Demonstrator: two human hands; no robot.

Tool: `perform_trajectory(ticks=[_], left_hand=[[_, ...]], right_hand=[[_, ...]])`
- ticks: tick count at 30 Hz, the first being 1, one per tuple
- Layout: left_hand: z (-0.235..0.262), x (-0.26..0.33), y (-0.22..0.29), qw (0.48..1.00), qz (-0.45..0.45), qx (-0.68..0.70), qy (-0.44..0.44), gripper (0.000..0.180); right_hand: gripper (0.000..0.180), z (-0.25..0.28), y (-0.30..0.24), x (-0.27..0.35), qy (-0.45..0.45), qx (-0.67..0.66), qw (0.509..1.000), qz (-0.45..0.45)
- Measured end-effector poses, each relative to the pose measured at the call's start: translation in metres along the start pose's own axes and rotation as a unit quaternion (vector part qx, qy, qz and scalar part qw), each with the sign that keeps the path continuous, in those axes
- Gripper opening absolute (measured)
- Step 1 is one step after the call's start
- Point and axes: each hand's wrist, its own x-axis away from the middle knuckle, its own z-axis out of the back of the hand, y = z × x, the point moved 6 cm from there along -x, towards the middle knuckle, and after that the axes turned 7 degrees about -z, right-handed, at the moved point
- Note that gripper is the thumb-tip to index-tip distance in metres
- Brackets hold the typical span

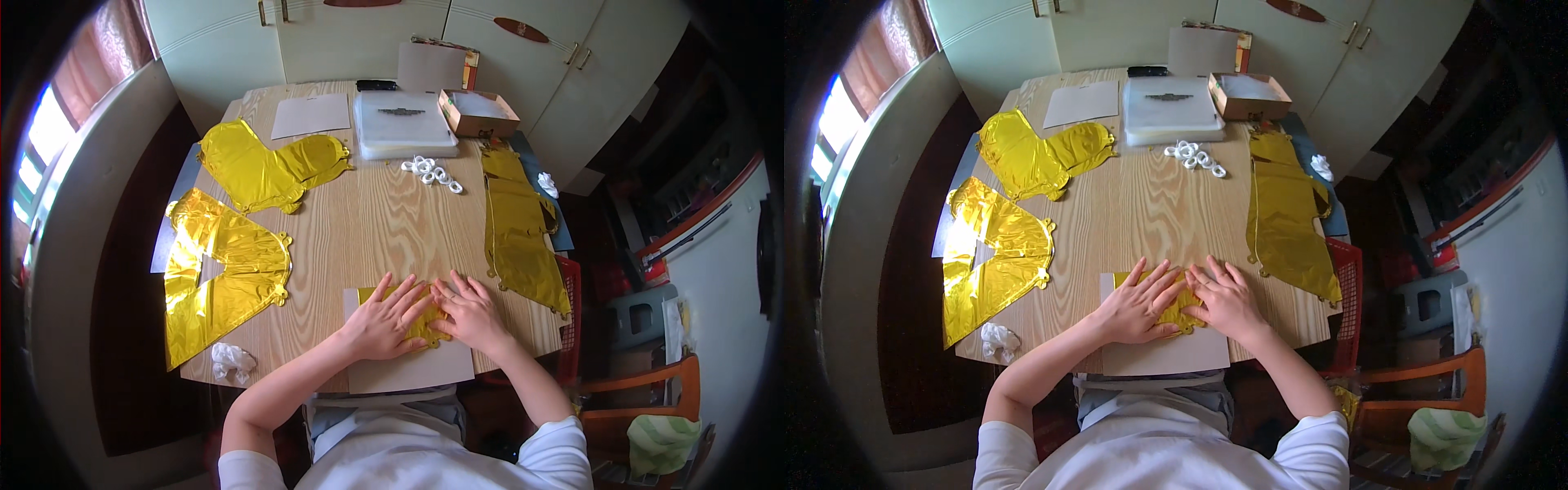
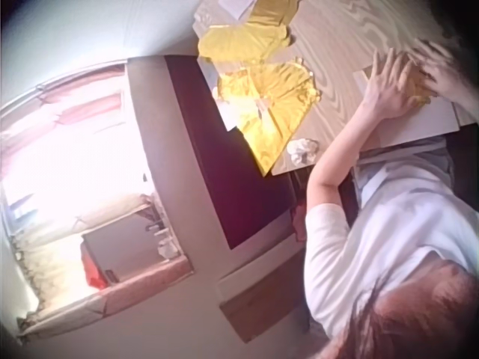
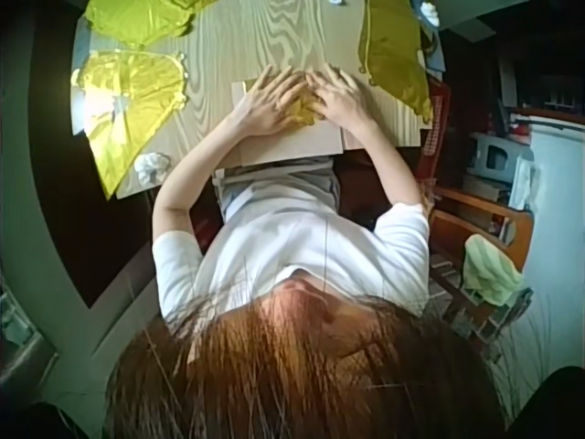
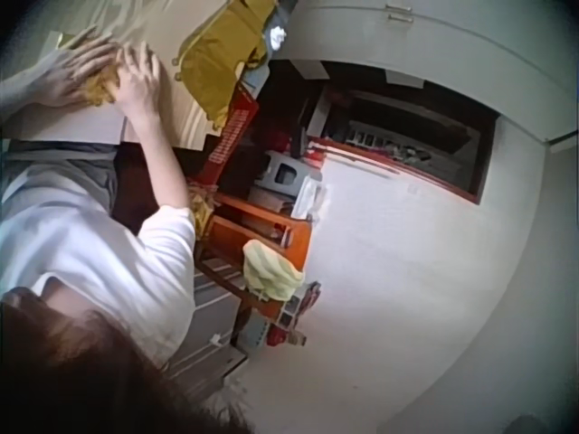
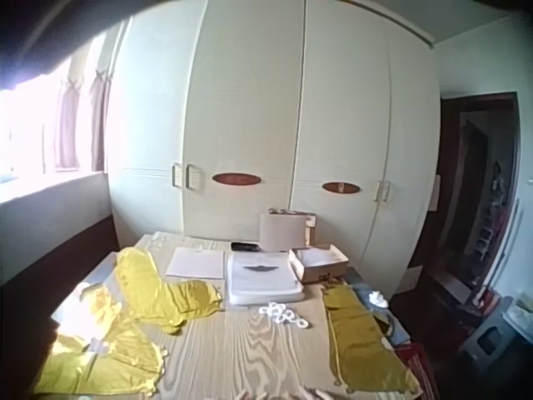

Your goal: Folding gold foil balloons and placing them against cardboard inserts for packaging.

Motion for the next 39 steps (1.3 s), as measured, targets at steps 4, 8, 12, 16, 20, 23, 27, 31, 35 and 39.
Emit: perform_trajectory(ticks=[4,8,12,16,20,23,27,31,35,39], left_hand=[[-0.002,0.004,-0.003,0.999,0.029,-0.038,-0.005,0.079],[-0.004,0.020,-0.013,0.996,0.087,-0.023,-0.002,0.078],[0.002,0.038,-0.020,0.988,0.143,-0.054,-0.021,0.074],[0.008,0.049,-0.022,0.980,0.187,-0.062,-0.033,0.074],[0.011,0.059,-0.028,0.973,0.212,-0.077,-0.044,0.085],[0.015,0.063,-0.031,0.971,0.215,-0.096,-0.049,0.091],[0.021,0.065,-0.033,0.968,0.216,-0.106,-0.063,0.100],[0.035,0.063,-0.036,0.968,0.208,-0.116,-0.074,0.107],[0.039,0.028,-0.030,0.987,0.126,-0.095,-0.018,0.085],[0.018,-0.004,-0.016,0.999,0.027,-0.025,0.011,0.071]], right_hand=[[0.075,-0.003,0.000,0.001,-0.022,0.005,1.000,0.000],[0.078,-0.003,0.000,0.002,-0.025,0.010,1.000,0.000],[0.079,-0.004,0.001,0.003,-0.018,0.017,1.000,0.003],[0.079,-0.004,0.001,0.002,-0.027,0.022,0.999,0.001],[0.083,-0.005,0.001,0.004,-0.029,0.031,0.999,0.001],[0.086,-0.003,0.000,0.004,-0.036,0.036,0.999,-0.002],[0.088,0.000,-0.002,0.003,-0.032,0.037,0.999,0.001],[0.093,-0.005,0.000,0.004,-0.057,0.040,0.998,-0.009],[0.094,-0.008,0.001,0.005,-0.059,0.042,0.997,-0.011],[0.092,-0.006,0.000,0.004,-0.073,0.047,0.996,-0.016]])
